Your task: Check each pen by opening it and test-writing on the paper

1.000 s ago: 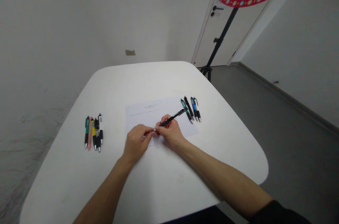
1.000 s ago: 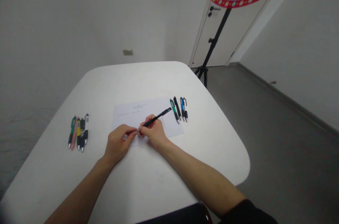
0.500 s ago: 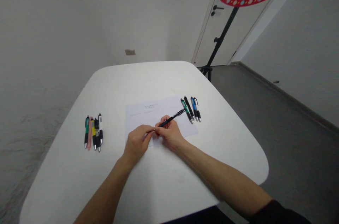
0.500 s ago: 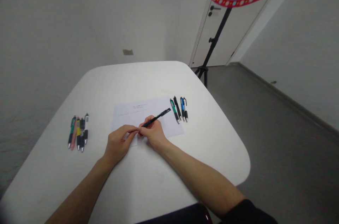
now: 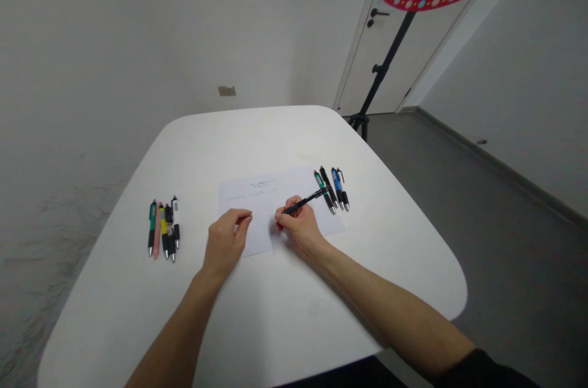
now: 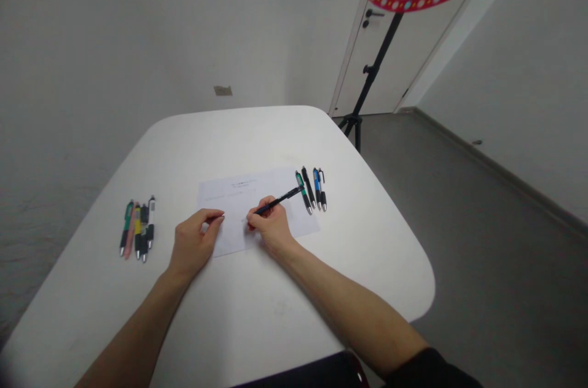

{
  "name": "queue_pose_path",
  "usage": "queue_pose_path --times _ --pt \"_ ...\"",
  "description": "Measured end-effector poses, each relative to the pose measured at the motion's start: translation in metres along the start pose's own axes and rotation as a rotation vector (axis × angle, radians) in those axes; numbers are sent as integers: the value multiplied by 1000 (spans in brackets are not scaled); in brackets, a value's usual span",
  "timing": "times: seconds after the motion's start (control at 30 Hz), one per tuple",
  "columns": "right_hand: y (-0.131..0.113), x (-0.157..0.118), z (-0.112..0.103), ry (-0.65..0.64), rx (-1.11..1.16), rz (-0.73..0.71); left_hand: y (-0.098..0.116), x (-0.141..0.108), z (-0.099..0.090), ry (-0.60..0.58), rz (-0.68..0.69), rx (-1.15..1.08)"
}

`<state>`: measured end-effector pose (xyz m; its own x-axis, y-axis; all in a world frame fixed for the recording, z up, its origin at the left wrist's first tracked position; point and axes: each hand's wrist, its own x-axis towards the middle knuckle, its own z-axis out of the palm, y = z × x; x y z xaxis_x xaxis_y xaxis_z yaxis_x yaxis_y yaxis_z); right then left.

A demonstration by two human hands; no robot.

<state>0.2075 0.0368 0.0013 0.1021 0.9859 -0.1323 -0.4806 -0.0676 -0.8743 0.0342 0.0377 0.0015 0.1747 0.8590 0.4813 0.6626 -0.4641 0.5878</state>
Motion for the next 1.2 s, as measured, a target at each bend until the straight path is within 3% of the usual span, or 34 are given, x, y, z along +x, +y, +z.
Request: queue_pose_path --times 0.33,0.57,0.97,1.07,1.2 --pt "0 2 -3 53 -58 -17 -25 2 0 -167 37 222" --pt "0 2 -4 37 -54 -10 -24 1 2 -184 81 256" --pt "2 2 -4 1 -98 -11 -19 3 7 -107 37 179" --pt "1 1 -4 -7 -106 -11 -8 3 3 -31 110 125" --pt "-2 -2 -2 -37 -76 6 10 1 3 -18 274 49"
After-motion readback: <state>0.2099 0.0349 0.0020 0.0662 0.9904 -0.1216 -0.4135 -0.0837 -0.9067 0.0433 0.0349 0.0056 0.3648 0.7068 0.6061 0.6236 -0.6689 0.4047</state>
